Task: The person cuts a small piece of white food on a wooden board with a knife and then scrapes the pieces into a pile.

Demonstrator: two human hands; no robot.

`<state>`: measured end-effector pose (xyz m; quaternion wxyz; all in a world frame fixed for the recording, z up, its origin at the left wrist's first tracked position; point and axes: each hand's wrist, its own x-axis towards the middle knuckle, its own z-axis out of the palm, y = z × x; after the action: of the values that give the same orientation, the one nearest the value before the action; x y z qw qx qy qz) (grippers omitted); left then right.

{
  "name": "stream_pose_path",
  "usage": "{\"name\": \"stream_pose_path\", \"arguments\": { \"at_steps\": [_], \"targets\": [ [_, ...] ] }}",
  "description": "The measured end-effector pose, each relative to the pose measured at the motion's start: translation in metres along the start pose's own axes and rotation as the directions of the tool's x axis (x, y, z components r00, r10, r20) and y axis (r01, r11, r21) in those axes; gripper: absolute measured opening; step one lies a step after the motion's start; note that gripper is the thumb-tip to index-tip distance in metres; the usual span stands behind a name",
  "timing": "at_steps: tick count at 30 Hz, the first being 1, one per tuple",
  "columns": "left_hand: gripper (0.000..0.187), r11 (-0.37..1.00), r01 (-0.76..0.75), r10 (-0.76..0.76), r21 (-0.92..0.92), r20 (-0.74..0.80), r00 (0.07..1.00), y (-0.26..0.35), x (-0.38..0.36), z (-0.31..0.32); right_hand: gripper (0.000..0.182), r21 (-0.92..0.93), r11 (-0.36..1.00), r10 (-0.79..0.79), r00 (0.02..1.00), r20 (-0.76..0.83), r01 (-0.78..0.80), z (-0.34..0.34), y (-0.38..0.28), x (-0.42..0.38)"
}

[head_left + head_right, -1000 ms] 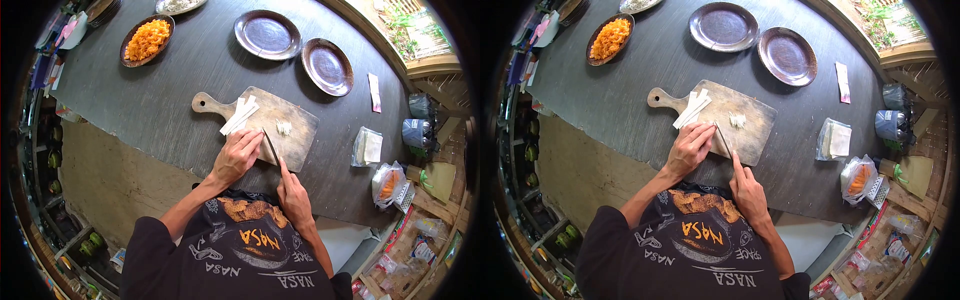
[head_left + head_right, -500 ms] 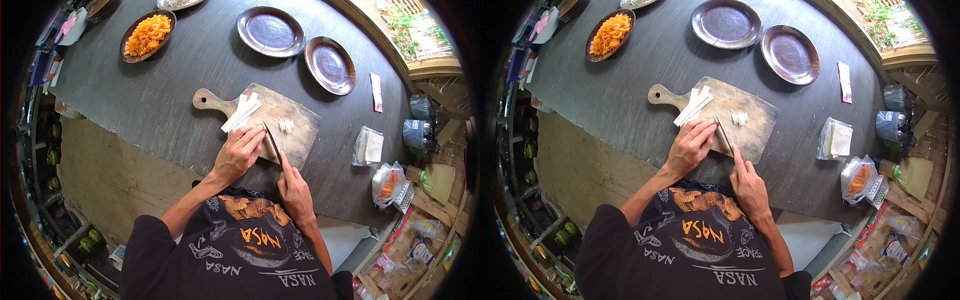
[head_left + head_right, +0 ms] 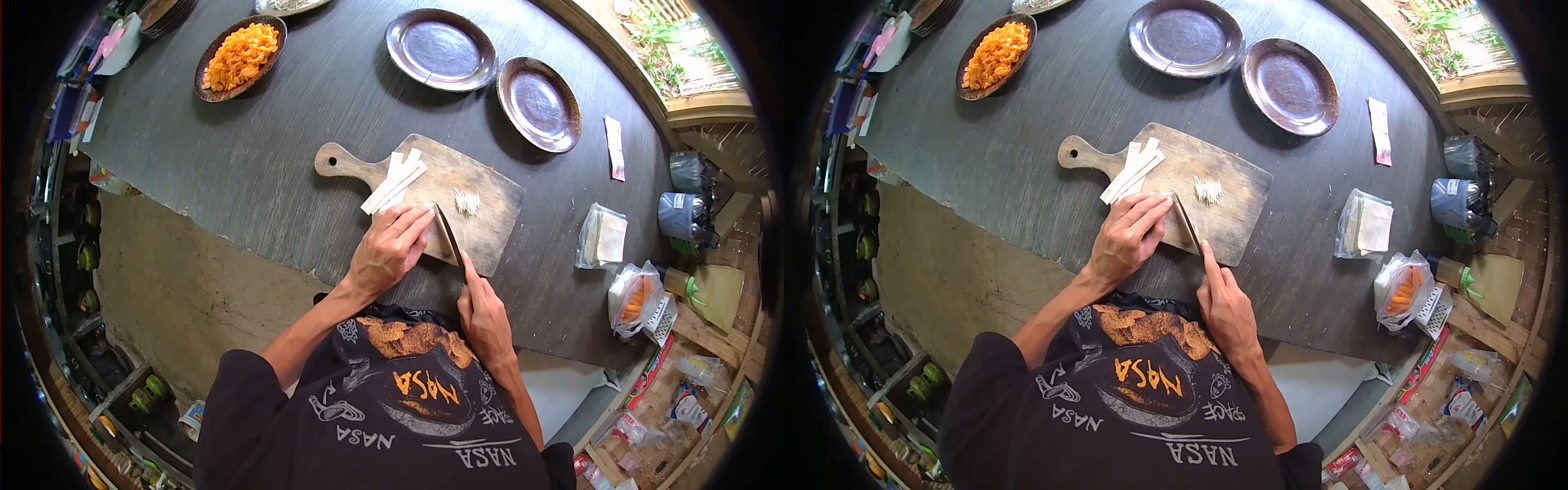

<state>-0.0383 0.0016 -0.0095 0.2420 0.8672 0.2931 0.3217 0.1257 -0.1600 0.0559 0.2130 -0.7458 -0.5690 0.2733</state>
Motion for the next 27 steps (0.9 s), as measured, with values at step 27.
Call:
{"name": "stream_pose_path", "arguments": {
  "at_steps": [27],
  "targets": [
    [0.039, 1.0, 0.016, -0.016, 0.002, -0.016, 1.0, 0.002, 0.002, 0.0, 0.066, -0.009, 1.0, 0.018, 1.0, 0.005, -0.018, -0.001, -0.01, 0.012]
  ]
}}
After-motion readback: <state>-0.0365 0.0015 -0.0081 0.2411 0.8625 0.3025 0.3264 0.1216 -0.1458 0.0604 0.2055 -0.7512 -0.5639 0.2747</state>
